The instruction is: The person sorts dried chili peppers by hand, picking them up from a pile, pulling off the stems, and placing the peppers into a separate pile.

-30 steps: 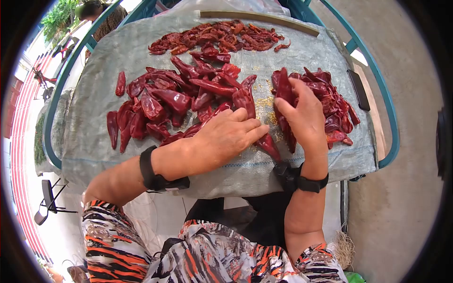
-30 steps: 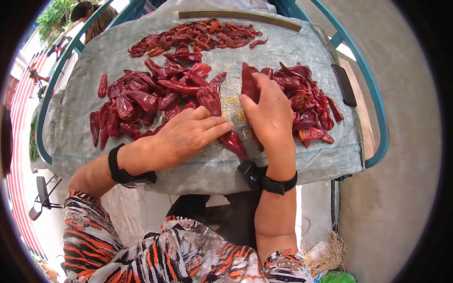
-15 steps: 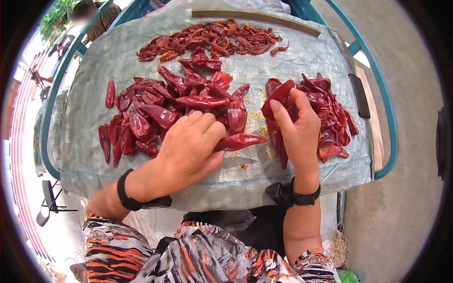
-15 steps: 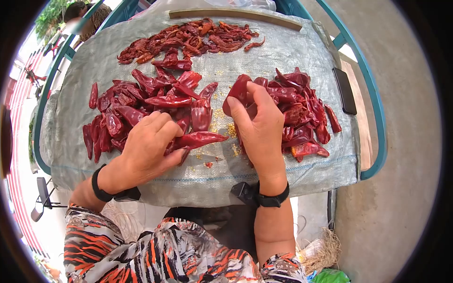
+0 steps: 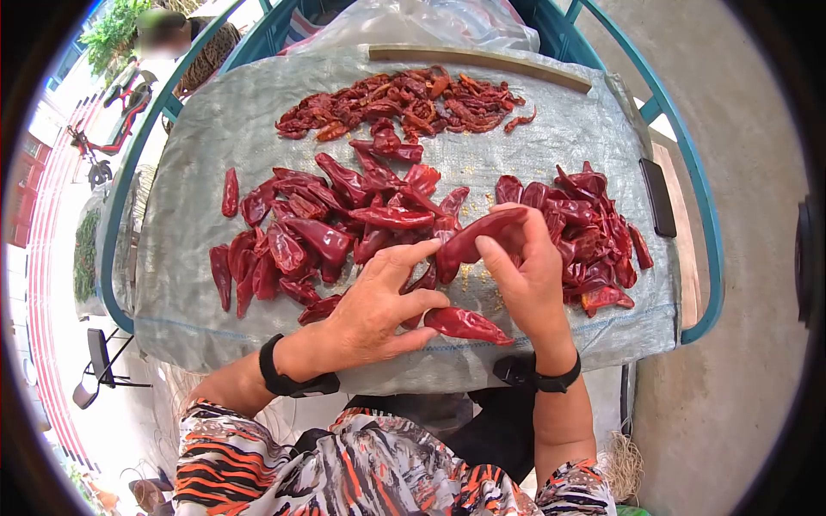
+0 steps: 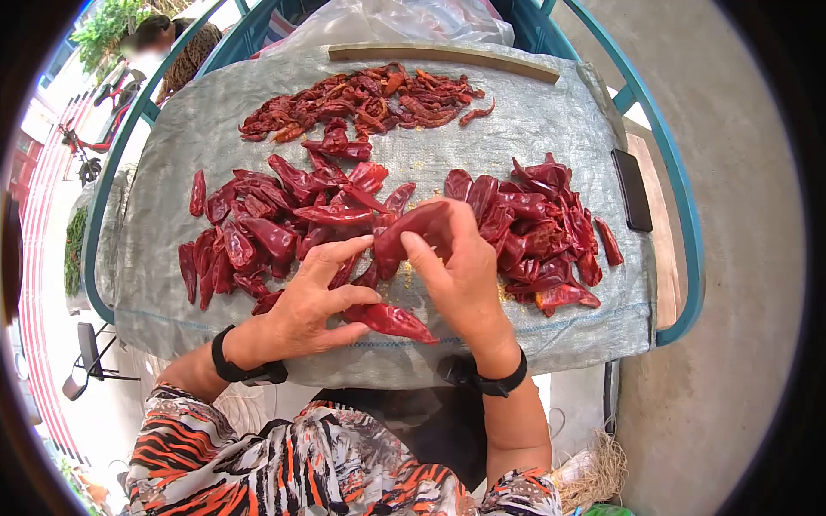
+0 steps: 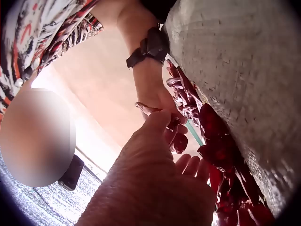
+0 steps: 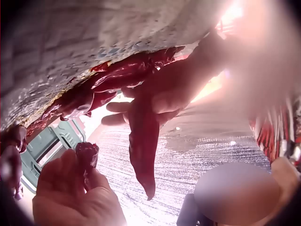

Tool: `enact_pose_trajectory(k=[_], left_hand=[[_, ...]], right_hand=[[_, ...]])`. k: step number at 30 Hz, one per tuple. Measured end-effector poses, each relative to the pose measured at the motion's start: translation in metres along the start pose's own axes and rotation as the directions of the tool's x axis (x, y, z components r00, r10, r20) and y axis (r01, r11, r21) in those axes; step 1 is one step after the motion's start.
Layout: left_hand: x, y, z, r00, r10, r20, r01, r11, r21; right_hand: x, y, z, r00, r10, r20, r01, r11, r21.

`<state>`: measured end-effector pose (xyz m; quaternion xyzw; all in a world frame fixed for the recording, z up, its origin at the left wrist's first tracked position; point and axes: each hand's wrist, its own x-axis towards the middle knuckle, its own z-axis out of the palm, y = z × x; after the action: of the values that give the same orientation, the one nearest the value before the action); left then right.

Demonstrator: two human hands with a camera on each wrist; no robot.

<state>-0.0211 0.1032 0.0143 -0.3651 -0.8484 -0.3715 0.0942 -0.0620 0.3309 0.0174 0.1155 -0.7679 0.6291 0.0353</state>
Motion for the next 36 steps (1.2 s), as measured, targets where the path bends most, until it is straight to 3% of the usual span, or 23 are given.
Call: enact_pose_trajectory(k=[2,5,6,7,9,10,13,14,18,21,23,25,28,31,32,34,35,36], left_hand=[[-0.002,-0.010,0.009,1.000,0.009,0.013,-0.008,1.000,-0.019],[0.000,-0.018,0.011,1.000,0.018,-0.010,-0.018,0.998,-0.061],[0.001,-0.019,0.011,0.999,0.018,-0.026,-0.020,0.997,-0.078],[0.000,-0.022,0.011,0.997,-0.070,-0.020,0.067,0.991,-0.120],[-0.004,-0.025,0.010,0.969,-0.245,0.010,0.242,0.949,-0.201],[-0.004,-0.024,0.010,0.957,-0.289,-0.020,0.271,0.917,-0.292],[0.000,-0.019,0.001,0.776,-0.587,0.230,0.620,0.646,-0.445],[-0.002,-0.027,0.003,0.765,-0.587,0.265,0.631,0.599,-0.493],[-0.002,-0.039,0.014,0.790,-0.581,0.197,0.484,0.393,-0.782],[-0.002,-0.043,0.011,0.754,-0.569,0.328,0.609,0.418,-0.674],[-0.001,-0.042,0.012,0.776,-0.571,0.269,0.586,0.494,-0.642],[0.001,-0.042,0.011,0.784,-0.565,0.257,0.583,0.527,-0.618],[0.001,-0.041,0.009,0.790,-0.539,0.293,0.591,0.542,-0.597],[-0.001,-0.044,0.010,0.818,-0.506,0.274,0.558,0.583,-0.590],[-0.001,-0.044,0.010,0.815,-0.512,0.272,0.559,0.569,-0.604],[-0.001,-0.043,0.010,0.816,-0.511,0.270,0.556,0.567,-0.608],[-0.001,-0.043,0.009,0.821,-0.504,0.269,0.553,0.580,-0.599],[-0.001,-0.043,0.008,0.824,-0.497,0.271,0.550,0.592,-0.589]], right_hand=[[-0.001,-0.007,0.000,0.985,0.052,0.167,-0.047,0.998,-0.034],[0.001,0.002,-0.009,0.985,0.105,0.135,-0.102,0.994,-0.031],[0.006,-0.009,-0.014,0.983,0.146,0.109,-0.129,0.980,-0.152],[0.011,-0.024,-0.018,0.981,0.172,0.085,-0.138,0.941,-0.308],[0.018,-0.017,-0.020,0.998,0.063,0.021,-0.041,0.833,-0.551],[0.022,-0.018,-0.018,0.999,0.042,-0.007,-0.039,0.826,-0.563],[0.038,-0.016,-0.009,1.000,-0.001,0.010,0.006,0.894,-0.447],[0.041,-0.010,-0.004,0.999,-0.031,0.018,0.035,0.940,-0.338],[0.033,-0.017,0.003,0.995,-0.011,0.103,0.038,0.962,-0.270],[0.015,-0.029,0.008,0.969,0.157,0.192,-0.124,0.977,-0.175],[0.004,-0.015,0.015,0.974,0.002,0.228,0.046,0.977,-0.207],[-0.007,-0.010,0.013,0.967,0.135,0.218,-0.078,0.965,-0.249],[-0.016,-0.009,0.002,0.904,0.322,0.282,-0.336,0.942,0.001],[-0.022,-0.013,-0.006,0.905,0.350,0.242,-0.313,0.933,-0.179],[-0.025,-0.008,-0.007,0.925,0.331,0.184,-0.313,0.942,-0.123],[-0.020,-0.013,-0.011,0.990,0.140,0.017,-0.122,0.912,-0.393],[-0.018,-0.015,-0.013,0.999,0.022,-0.044,-0.041,0.851,-0.523],[-0.011,-0.010,-0.017,0.983,-0.177,-0.046,0.091,0.689,-0.719]])
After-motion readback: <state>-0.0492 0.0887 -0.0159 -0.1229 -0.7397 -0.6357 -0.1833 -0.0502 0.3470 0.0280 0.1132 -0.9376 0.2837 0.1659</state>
